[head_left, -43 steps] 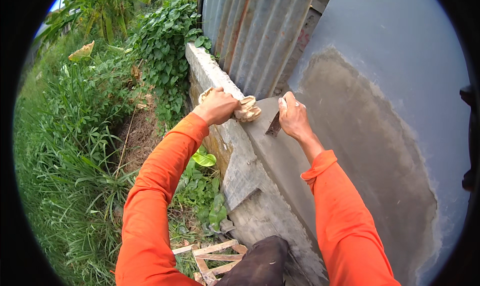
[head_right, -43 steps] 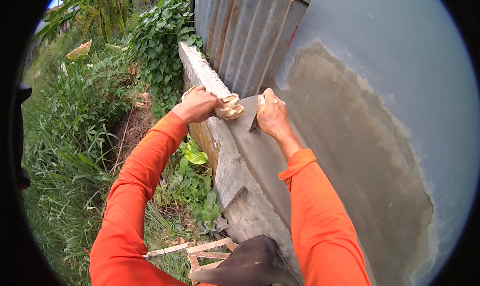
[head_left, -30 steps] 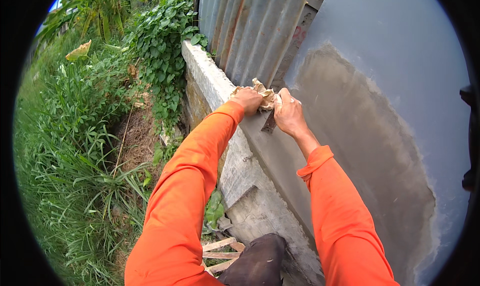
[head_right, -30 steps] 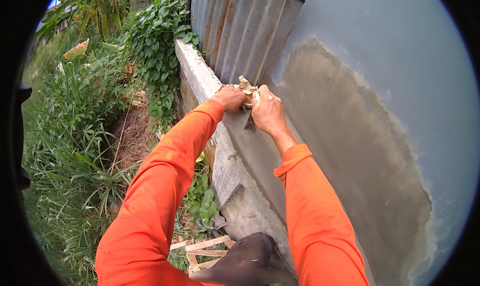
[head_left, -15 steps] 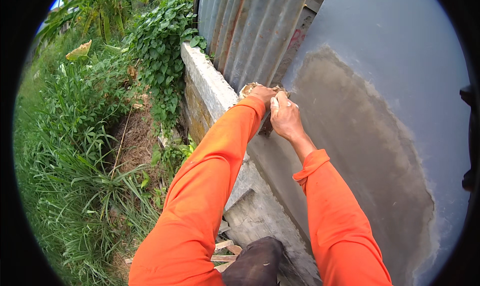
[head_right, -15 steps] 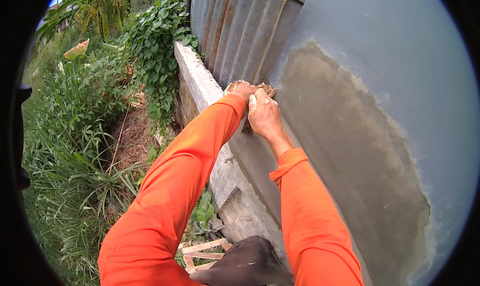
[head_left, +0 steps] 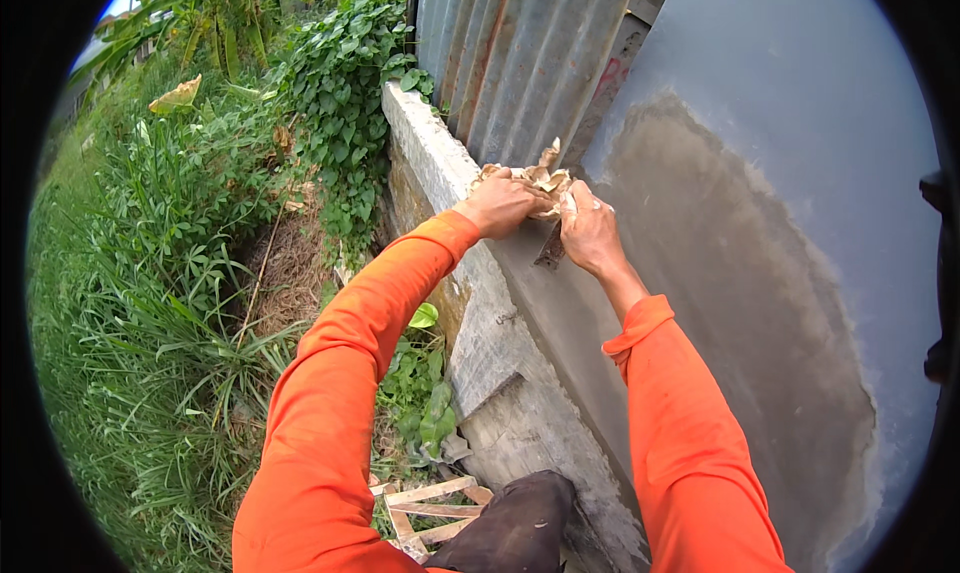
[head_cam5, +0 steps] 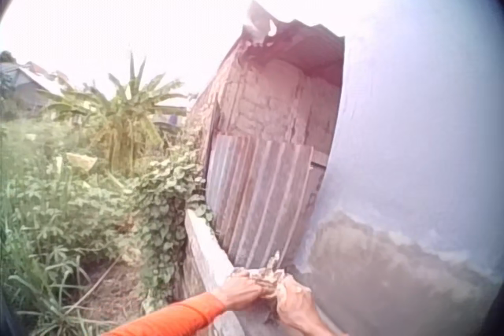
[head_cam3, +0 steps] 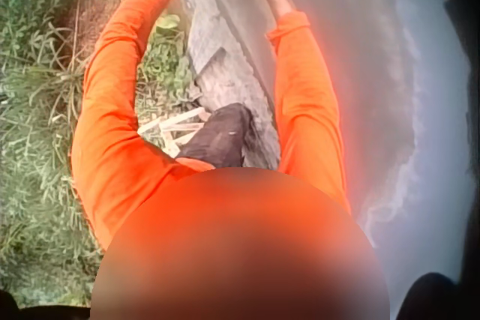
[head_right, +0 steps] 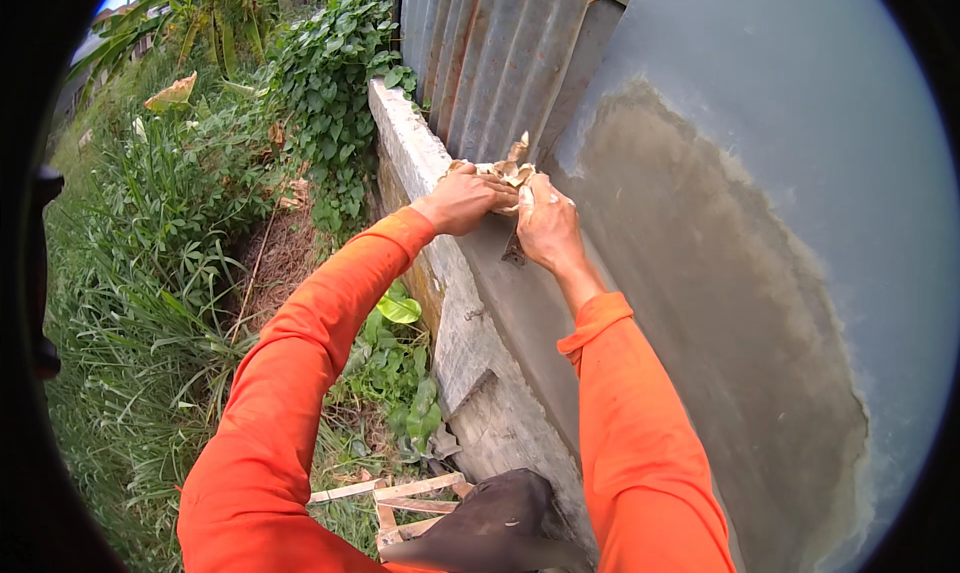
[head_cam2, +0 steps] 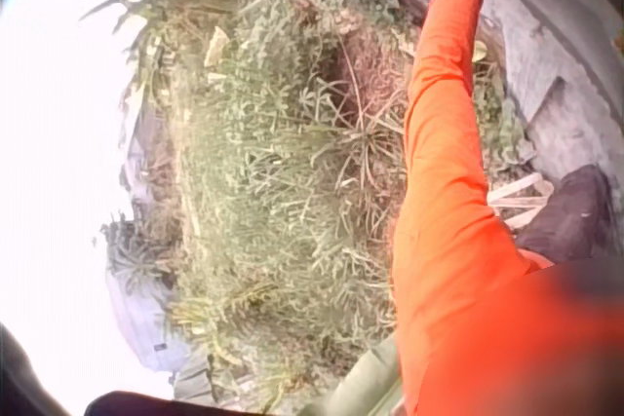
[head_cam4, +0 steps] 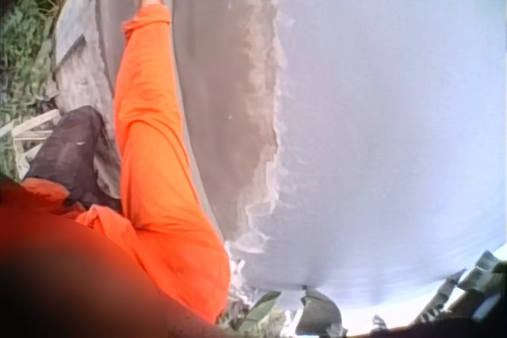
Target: The person smooths a freshly applied concrete surface on a low wall using a trowel and a cloth. They repeatedly wipe and scrape the surface to even out the material and remove excess.
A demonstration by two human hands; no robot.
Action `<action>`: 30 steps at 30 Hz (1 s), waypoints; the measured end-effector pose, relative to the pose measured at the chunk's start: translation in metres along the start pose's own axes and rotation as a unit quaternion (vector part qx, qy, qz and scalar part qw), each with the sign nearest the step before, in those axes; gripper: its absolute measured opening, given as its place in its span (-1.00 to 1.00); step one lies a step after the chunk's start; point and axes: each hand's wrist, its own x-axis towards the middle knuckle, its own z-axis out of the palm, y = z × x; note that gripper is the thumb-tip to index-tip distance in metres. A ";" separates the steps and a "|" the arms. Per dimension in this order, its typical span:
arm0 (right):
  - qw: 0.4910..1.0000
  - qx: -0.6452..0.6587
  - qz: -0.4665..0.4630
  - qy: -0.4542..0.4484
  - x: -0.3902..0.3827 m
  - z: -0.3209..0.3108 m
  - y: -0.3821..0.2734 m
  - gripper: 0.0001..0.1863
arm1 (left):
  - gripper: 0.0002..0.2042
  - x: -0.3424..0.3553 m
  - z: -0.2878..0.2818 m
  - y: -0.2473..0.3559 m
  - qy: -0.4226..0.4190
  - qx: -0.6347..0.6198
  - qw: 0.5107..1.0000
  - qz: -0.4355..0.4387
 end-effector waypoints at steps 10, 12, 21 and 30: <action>1.000 0.005 0.015 -0.005 -0.001 -0.001 -0.001 -0.78 | -0.44 -0.056 0.036 0.024 -0.052 -0.005 0.998 0.042; 1.000 0.011 0.011 0.004 0.000 -0.001 0.000 -0.78 | -0.66 -0.074 0.015 0.025 -0.032 0.005 0.998 0.055; 0.999 0.029 0.004 0.016 -0.001 0.000 0.001 -0.79 | -0.54 -0.028 -0.002 0.025 0.074 0.003 0.996 -0.051; 0.999 0.025 -0.001 0.027 -0.001 0.005 0.004 -0.78 | -0.59 -0.122 0.001 0.059 -0.108 -0.002 0.994 0.008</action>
